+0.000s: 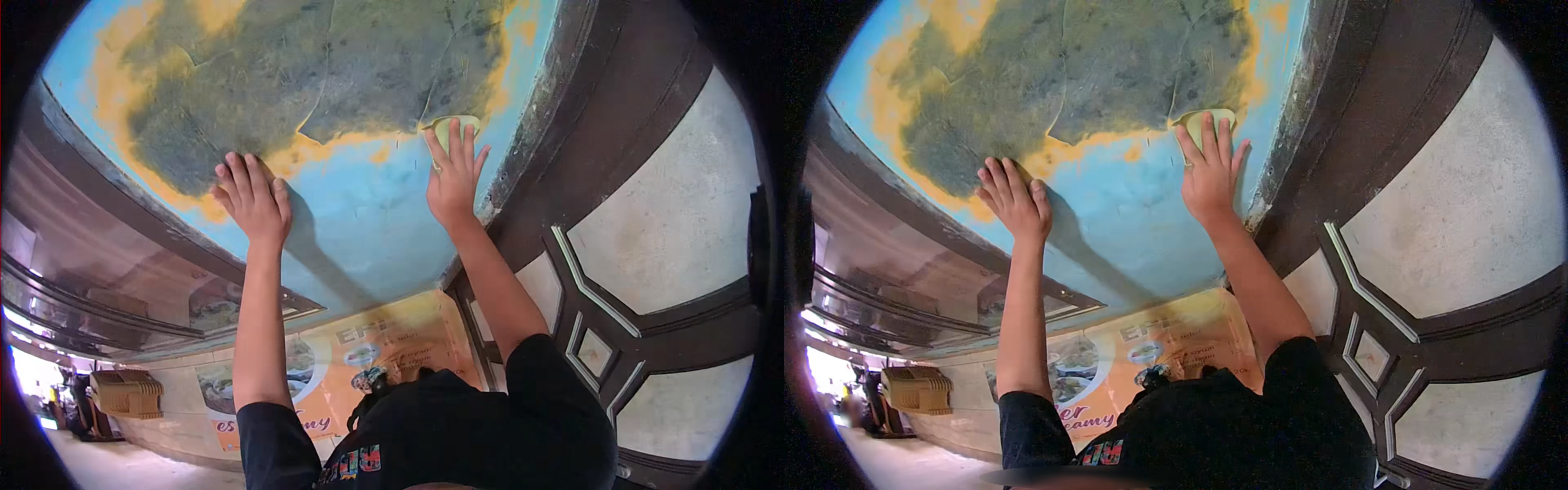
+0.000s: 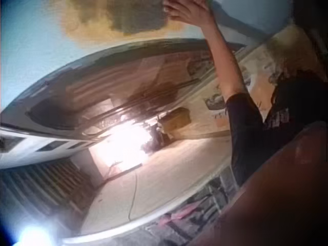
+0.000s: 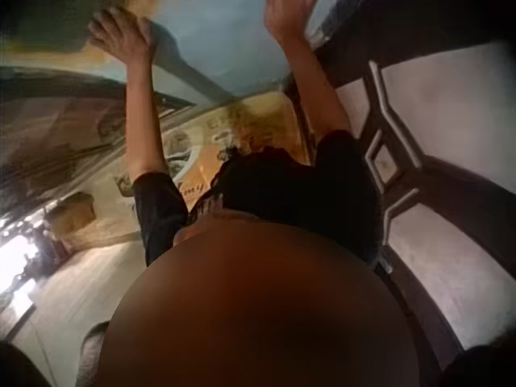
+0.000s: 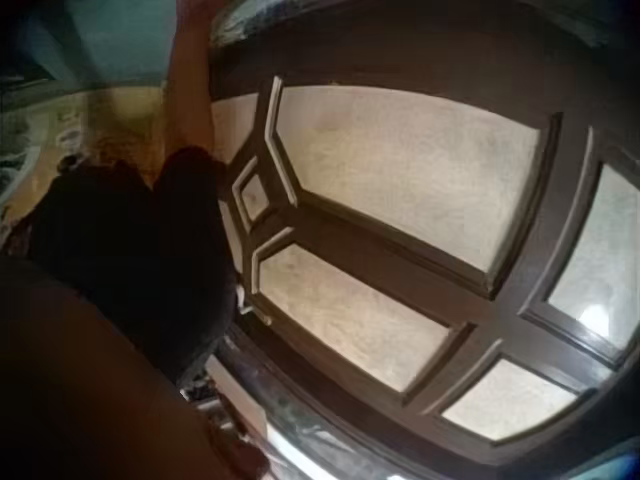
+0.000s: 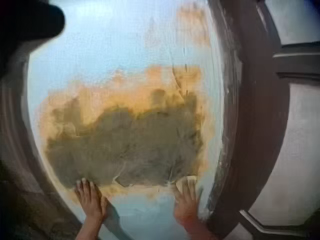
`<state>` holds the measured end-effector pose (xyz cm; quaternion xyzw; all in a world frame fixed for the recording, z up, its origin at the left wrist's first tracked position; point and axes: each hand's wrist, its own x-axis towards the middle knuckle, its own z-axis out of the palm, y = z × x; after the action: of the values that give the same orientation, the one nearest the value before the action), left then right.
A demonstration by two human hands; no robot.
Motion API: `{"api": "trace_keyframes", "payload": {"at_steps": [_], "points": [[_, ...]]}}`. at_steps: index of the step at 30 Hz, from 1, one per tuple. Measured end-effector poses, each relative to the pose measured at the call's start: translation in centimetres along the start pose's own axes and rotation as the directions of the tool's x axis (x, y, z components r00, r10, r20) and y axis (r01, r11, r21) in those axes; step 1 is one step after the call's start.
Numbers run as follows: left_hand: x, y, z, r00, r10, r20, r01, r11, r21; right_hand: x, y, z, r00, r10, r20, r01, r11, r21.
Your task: The recorder is using a piece of sandpaper to smooth a repaired or patched section of a ceiling.
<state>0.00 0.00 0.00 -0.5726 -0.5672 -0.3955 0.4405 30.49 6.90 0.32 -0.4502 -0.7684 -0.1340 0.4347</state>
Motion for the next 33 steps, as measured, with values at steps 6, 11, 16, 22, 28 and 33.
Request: {"api": "trace_keyframes", "payload": {"at_steps": [6, 11, 16, 22, 28, 33], "points": [[0.3, -6.6, -2.4, 0.997, 0.031, -0.072, -0.026, 0.997, 0.068, -0.2, -6.3, 1.2, 0.986, -0.136, 0.093, 0.13, 0.989, 0.071], [0.2, -7.4, -3.3, 0.991, 0.048, -0.128, -0.027, 0.987, 0.161, 0.5, -4.9, 0.2, 1.0, -0.001, -0.024, -0.002, 0.996, -0.09], [0.4, -7.9, -1.0, 0.984, 0.079, -0.157, -0.056, 0.988, 0.144, 1.8, -8.3, 3.0, 0.995, -0.063, -0.079, 0.066, 0.997, 0.039], [0.0, -7.6, -3.2, 0.99, 0.07, -0.121, -0.053, 0.989, 0.14, 0.5, -8.9, 0.9, 0.996, -0.089, -0.014, 0.089, 0.996, -0.011], [-0.3, -6.8, -4.7, 0.993, 0.061, -0.104, -0.045, 0.988, 0.149, 1.0, -11.7, 0.4, 0.995, -0.079, -0.058, 0.081, 0.996, 0.04], [-1.2, -6.8, -5.4, 0.99, 0.067, -0.122, -0.048, 0.987, 0.152, -1.1, -10.0, -0.3, 0.986, -0.166, 0.027, 0.167, 0.985, -0.038]]}}
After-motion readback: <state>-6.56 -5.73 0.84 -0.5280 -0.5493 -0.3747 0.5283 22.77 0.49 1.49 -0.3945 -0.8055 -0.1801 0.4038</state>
